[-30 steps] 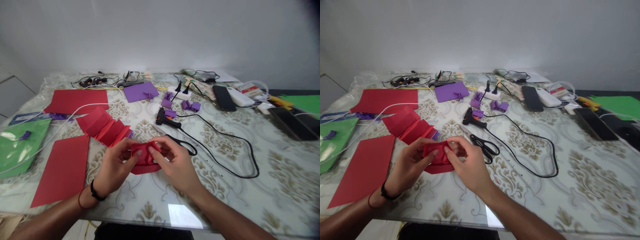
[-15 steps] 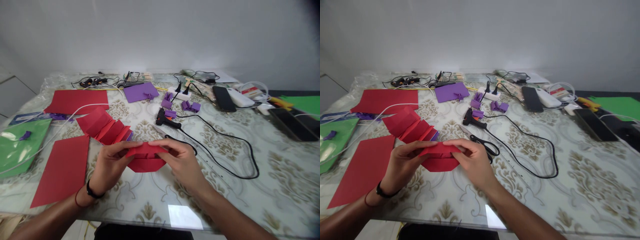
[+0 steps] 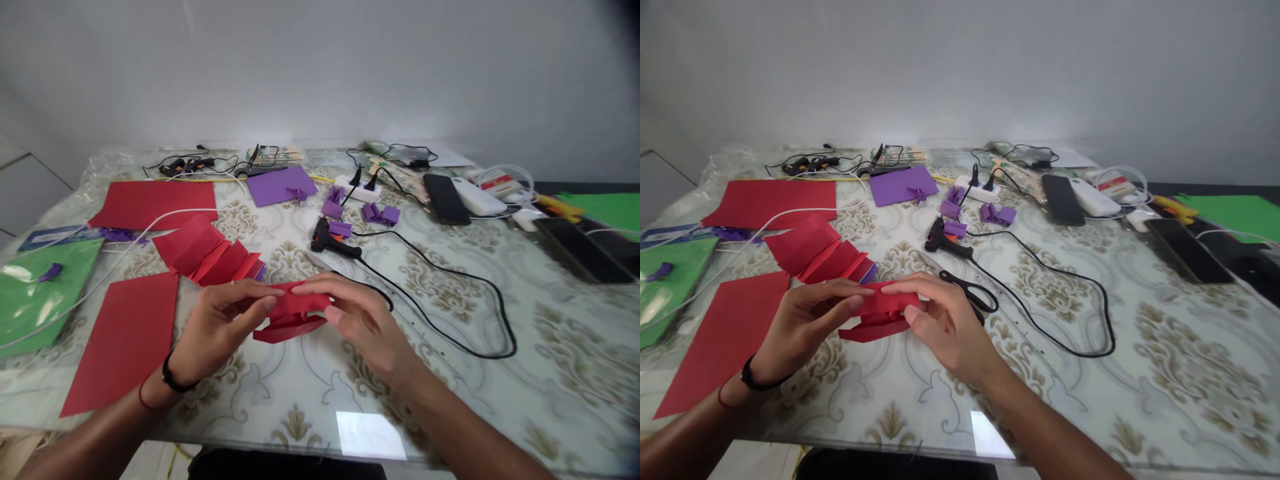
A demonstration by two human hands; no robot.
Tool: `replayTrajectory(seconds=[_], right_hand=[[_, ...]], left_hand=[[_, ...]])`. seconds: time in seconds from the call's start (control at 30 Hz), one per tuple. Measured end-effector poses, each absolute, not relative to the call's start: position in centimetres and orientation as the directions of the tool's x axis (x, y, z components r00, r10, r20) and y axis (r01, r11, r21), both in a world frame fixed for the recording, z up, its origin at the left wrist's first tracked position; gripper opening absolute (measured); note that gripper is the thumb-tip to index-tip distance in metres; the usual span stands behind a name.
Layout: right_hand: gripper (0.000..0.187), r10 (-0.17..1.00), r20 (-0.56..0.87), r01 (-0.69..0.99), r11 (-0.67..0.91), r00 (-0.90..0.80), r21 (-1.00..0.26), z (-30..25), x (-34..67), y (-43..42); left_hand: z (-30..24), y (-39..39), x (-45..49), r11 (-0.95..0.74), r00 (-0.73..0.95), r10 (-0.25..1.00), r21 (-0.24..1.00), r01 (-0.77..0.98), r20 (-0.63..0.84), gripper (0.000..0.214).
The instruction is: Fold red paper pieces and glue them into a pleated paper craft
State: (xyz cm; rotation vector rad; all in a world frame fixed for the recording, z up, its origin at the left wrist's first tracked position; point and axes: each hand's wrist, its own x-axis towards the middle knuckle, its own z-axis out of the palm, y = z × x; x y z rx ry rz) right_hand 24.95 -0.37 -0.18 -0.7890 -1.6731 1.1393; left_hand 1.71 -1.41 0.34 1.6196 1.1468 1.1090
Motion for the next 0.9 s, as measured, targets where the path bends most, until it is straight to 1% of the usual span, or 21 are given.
replayTrajectory(seconds=[0.1,0.13,0.23,0.27,0.33,0.47,0.57,0.63,0.73,0.9], right_hand=[[0.017,0.923,0.248,0.087,0.284,-0.294,-0.955,-0.5,24.5,-0.4],[0.018,0.941,0.207,0.104,0.242,-0.267,-0.965,-0.7,24.3,-0.4],[0.032,0.972,0.073,0.123,0.102,-0.224,-0.987,-0.9,24.2,-0.2],[0.031,0.973,0.033,0.126,0.063,-0.228,-0.99,-1.0,24.2,-0.2],[0.022,0.968,-0.019,0.139,0.016,-0.25,-0.99,-1.0,24.3,0.0],[0.017,0.965,-0.032,0.175,0.015,-0.261,-0.985,-1.3,24.3,0.1],[0.016,0.966,-0.045,0.198,0.007,-0.253,-0.98,-1.5,24.2,0.0],[0.017,0.964,-0.074,0.189,-0.026,-0.254,-0.982,-1.5,24.3,0.0],[0.019,0.962,-0.108,0.168,-0.067,-0.252,-0.983,-1.4,24.4,0.1],[0.019,0.951,-0.102,0.162,-0.056,-0.292,-0.985,-1.1,24.4,0.1]], left_hand=[[0.0,-1.3,1.9,-0.235,0.186,0.964,0.939,0.25,0.191,0.015],[-0.1,-1.4,1.9,-0.23,0.182,0.965,0.939,0.256,0.187,0.016],[-0.2,-1.5,1.7,-0.198,0.163,0.973,0.95,0.241,0.161,0.02],[-0.2,-1.5,1.7,-0.183,0.161,0.976,0.956,0.228,0.149,0.022],[-0.1,-1.5,1.8,-0.147,0.164,0.98,0.968,0.202,0.114,0.026],[-0.3,-1.1,1.9,-0.004,0.248,0.968,0.982,0.19,-0.044,0.03],[-0.8,-0.8,1.7,0.063,0.272,0.955,0.976,0.207,-0.119,0.022],[-1.0,-0.7,1.5,0.073,0.276,0.952,0.974,0.213,-0.132,0.02],[-0.8,-0.6,1.3,0.062,0.297,0.946,0.973,0.224,-0.129,0.023],[-0.4,-0.7,1.3,0.008,0.303,0.949,0.964,0.266,-0.092,0.024]])
